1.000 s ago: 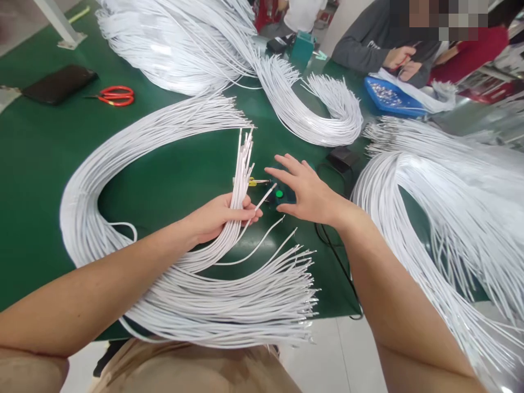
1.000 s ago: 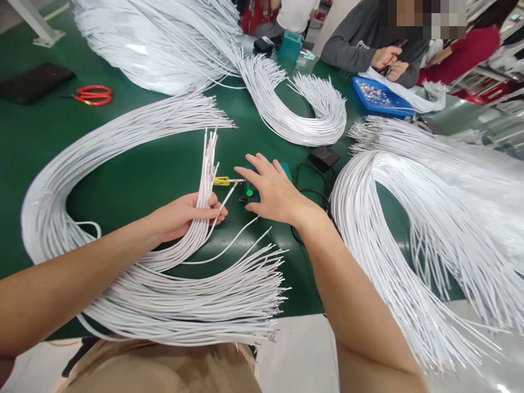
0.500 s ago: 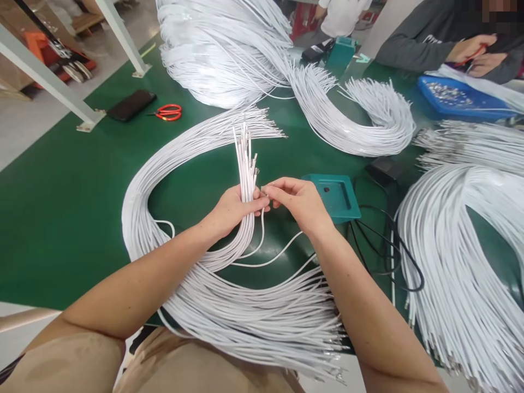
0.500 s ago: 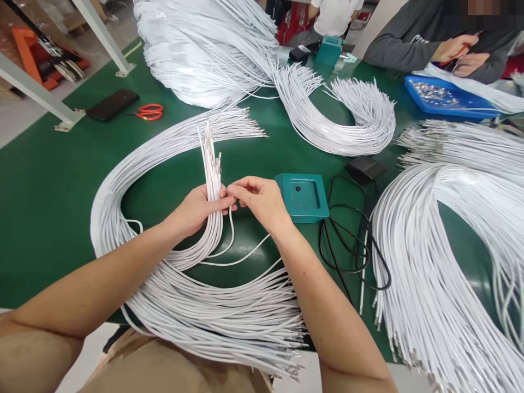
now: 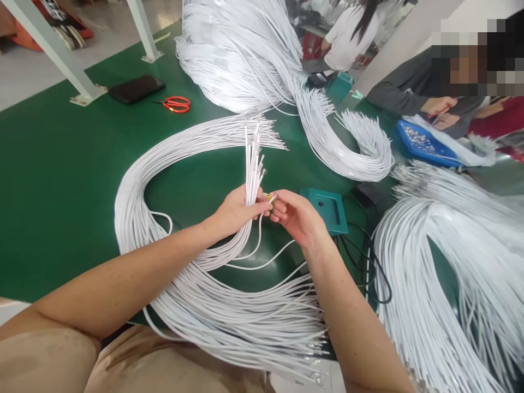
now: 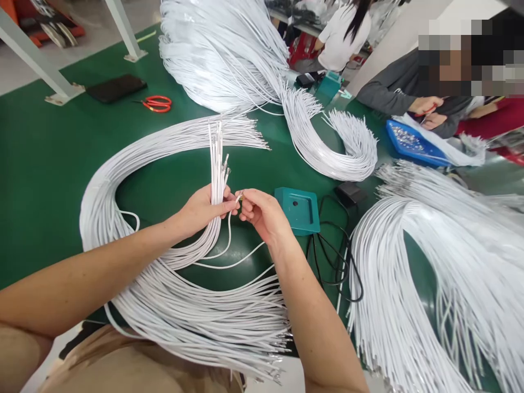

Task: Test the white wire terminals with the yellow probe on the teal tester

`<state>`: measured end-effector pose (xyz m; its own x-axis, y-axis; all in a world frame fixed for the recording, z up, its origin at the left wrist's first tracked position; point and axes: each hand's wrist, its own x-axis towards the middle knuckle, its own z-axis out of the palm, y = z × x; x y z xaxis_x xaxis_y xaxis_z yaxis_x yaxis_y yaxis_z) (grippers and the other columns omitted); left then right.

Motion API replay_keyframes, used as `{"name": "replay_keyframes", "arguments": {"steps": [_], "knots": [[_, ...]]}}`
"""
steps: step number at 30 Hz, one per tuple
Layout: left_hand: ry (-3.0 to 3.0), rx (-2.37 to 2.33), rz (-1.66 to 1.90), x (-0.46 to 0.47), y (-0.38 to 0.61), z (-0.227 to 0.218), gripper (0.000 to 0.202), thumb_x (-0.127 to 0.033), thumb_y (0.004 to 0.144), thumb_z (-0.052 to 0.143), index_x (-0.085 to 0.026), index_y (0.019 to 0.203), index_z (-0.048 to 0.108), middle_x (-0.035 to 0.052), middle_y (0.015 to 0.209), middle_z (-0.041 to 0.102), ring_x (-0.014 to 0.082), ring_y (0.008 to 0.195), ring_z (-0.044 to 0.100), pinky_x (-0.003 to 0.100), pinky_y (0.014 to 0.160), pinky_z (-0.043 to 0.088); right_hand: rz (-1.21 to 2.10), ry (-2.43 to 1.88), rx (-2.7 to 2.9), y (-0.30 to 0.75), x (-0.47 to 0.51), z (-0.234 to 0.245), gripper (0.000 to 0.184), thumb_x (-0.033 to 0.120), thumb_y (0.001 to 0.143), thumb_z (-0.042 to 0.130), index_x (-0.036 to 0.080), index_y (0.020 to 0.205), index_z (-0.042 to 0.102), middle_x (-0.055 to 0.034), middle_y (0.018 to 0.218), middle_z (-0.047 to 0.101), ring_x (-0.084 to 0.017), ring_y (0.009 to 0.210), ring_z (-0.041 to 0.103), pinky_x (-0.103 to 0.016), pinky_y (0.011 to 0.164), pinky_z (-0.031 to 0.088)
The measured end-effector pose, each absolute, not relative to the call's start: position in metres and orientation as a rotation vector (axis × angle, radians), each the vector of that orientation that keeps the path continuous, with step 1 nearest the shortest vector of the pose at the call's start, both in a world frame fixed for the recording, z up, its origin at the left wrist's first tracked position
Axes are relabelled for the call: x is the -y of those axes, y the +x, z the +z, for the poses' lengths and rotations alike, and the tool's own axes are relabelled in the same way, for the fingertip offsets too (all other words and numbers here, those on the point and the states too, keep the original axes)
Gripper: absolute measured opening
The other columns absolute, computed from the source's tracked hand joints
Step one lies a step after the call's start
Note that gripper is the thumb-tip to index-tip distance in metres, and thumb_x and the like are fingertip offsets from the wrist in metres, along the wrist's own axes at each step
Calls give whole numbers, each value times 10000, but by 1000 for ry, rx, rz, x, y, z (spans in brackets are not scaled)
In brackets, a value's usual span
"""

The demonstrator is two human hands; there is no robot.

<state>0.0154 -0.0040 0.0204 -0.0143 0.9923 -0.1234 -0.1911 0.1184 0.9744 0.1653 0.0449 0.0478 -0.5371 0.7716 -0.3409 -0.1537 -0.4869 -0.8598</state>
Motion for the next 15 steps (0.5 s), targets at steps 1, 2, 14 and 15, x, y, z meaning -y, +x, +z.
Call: {"name": "replay_keyframes", "arguments": {"steps": [1, 2, 14, 15], "knots": [[984, -1145, 1211, 4, 16, 20, 210, -203, 719, 688, -159, 788, 494, -8, 723, 607, 94, 639, 598, 206, 540, 427, 2071, -1023, 1093, 165, -46, 49, 290, 460, 744, 682, 174, 702, 652, 71, 480, 355, -80, 463, 335, -242, 505, 376], [1006, -1141, 1205, 4, 16, 20, 209, -205, 723, 685, -160, 786, 492, -10, 705, 610, 99, 633, 604, 210, 544, 432, 2075, -1044, 1107, 165, -48, 49, 349, 520, 754, 655, 177, 692, 647, 69, 468, 355, -81, 446, 334, -242, 491, 370], [977, -1042, 1175, 1, 16, 24, 229, -200, 741, 675, -158, 746, 450, -12, 691, 618, 99, 632, 618, 254, 636, 479, 2184, -933, 1112, 169, -47, 42, 378, 492, 789, 658, 183, 605, 542, 59, 503, 373, -104, 539, 441, -239, 579, 405], [974, -1055, 1171, 1, 15, 23, 223, -199, 743, 675, -157, 753, 456, -11, 702, 619, 98, 637, 619, 255, 643, 479, 2191, -904, 1122, 170, -47, 42, 396, 493, 784, 663, 185, 581, 518, 50, 516, 396, -109, 560, 456, -243, 588, 410]]}}
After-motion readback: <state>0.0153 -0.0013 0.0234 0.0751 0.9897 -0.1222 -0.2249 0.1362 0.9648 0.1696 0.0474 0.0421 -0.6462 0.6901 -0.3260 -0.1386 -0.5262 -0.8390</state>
